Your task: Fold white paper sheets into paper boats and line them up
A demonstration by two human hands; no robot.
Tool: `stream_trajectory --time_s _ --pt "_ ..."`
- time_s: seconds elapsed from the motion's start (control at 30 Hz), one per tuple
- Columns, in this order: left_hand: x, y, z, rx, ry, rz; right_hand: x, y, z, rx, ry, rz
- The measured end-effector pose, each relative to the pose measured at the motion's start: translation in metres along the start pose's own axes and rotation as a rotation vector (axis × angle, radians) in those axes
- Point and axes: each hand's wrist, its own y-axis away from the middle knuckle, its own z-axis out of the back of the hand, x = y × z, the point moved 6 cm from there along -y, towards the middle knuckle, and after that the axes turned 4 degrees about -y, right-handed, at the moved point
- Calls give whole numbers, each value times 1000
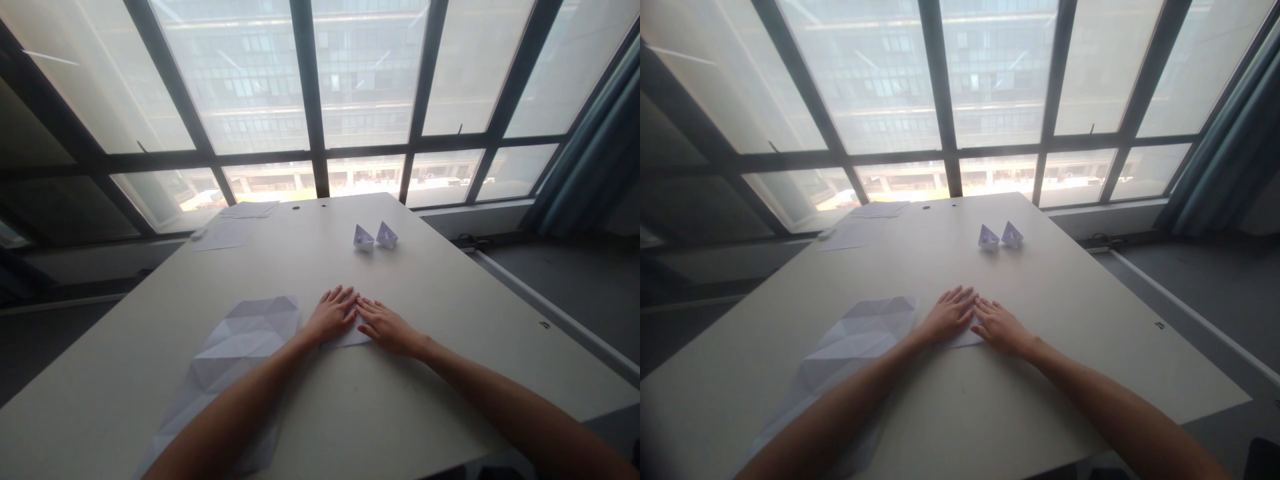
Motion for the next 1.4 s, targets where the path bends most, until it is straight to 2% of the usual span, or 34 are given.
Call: stream_trajectory --time_s 0.27,0.63,0.9,1.07,1.23,1.4 --pt "-1 0 0 26 0 -1 1 0 7 -81 0 -26" --pt "-2 0 0 23 5 -22 -12 3 -6 23 110 -149" --pt "-1 0 -1 14 8 -32 -23 6 -3 35 95 -266" --pt "-1 -1 -1 22 11 -36 -26 6 -5 45 71 -268" --pt "0 -1 -1 28 12 -33 -30 5 -6 21 134 -277" --pt "0 -1 -3 34 5 -31 -38 8 -1 -10 191 -364"
